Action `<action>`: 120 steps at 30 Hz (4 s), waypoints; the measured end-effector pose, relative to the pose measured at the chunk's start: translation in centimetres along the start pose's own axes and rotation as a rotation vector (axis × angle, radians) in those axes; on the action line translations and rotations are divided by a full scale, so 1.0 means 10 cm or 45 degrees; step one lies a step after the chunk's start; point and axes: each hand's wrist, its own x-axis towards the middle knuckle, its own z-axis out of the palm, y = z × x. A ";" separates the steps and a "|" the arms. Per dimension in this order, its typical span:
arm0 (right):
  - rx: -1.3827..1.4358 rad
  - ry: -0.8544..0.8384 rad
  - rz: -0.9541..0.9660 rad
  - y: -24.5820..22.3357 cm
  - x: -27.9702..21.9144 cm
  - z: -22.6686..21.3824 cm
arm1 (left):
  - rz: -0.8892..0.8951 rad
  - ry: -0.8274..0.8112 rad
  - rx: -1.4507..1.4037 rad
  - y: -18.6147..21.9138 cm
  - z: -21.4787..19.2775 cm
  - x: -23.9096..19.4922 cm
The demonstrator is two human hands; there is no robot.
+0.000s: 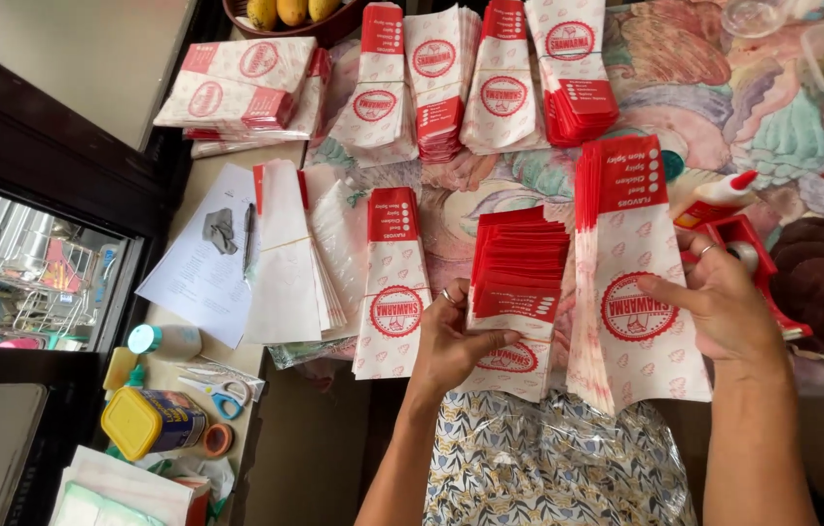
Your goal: Sorting, folding, and stacking printed paper bags into organized piles and plastic packaging.
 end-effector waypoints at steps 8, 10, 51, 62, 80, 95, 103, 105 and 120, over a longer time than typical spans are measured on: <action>0.043 0.089 -0.388 -0.03 -0.40 -0.09 | -0.140 0.339 -0.477 -0.71 -0.34 0.08; -0.011 0.065 -0.423 -0.04 -0.50 -0.11 | -0.127 0.518 -0.360 -0.11 -0.07 0.12; -0.991 -0.466 -0.654 0.13 -0.87 1.14 | 0.022 0.318 -0.062 -0.16 0.38 -0.05; -0.318 -0.626 -1.050 0.80 -0.08 0.97 | 0.764 0.031 0.606 0.16 0.18 0.19; -0.177 -0.518 -1.305 -0.12 -0.45 1.41 | 0.860 0.265 0.487 0.14 0.38 0.20; -0.482 -0.468 -1.335 -0.60 -0.85 1.27 | 0.873 0.284 0.754 0.38 0.57 0.02; -1.268 -0.262 -1.781 -0.87 -0.99 1.27 | 0.782 0.253 0.636 0.28 0.57 0.08; -1.285 -0.340 -1.733 -0.79 -0.92 1.30 | 0.787 0.260 0.694 0.21 0.53 0.11; -0.339 -0.272 -0.903 1.04 0.52 0.70 | 0.717 0.221 0.572 0.42 -0.08 0.04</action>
